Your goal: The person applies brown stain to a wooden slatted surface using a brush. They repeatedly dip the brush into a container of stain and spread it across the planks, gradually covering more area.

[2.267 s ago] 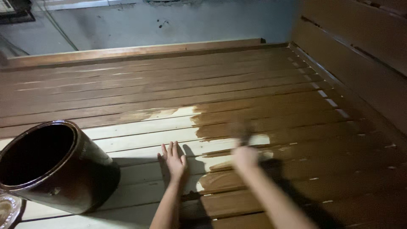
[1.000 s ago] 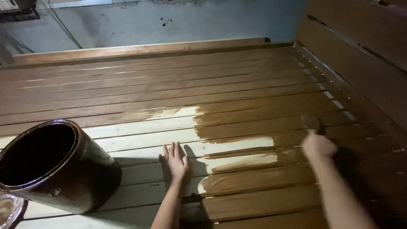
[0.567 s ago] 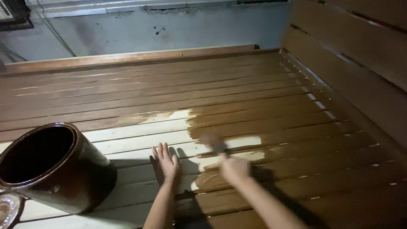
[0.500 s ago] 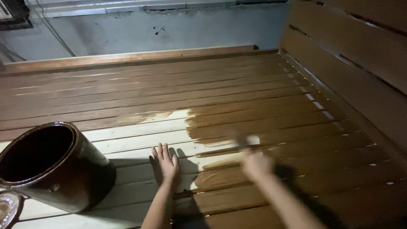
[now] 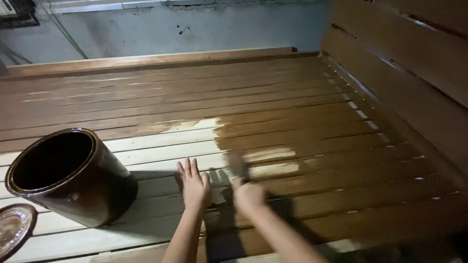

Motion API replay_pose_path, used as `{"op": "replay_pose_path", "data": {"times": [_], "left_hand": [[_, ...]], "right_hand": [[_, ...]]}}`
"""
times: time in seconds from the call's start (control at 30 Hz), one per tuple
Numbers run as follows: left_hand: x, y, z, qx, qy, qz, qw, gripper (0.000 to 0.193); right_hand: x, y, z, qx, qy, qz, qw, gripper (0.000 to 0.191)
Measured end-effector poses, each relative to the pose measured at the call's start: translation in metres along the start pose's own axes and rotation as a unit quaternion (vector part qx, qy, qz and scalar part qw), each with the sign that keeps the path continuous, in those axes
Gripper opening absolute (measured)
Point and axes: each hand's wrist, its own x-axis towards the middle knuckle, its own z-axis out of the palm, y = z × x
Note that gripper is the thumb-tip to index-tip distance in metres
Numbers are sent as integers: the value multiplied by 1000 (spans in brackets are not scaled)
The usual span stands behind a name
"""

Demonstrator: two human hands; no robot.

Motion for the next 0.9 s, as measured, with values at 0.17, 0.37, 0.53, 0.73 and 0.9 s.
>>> {"op": "replay_pose_path", "data": {"times": [0.17,0.37,0.53,0.73,0.9], "left_hand": [[1,10,-8,104,-40,-20,994,67],[-9,-2,-22,65,-24,-38,997,68],[-27,-18,-20,46,-38,-47,997,72],[-33,-13,-24,23,-68,-81,994,74],[-31,-4,-25,-6,-109,-126,986,75]], "right_hand": [[-9,61,-22,-64,125,-189,972,43],[-13,268,-126,-142,42,212,966,75],[6,229,-100,-171,109,200,959,56],[-28,34,-1,-84,144,-81,983,41],[-36,59,5,-104,60,-164,979,34]]}}
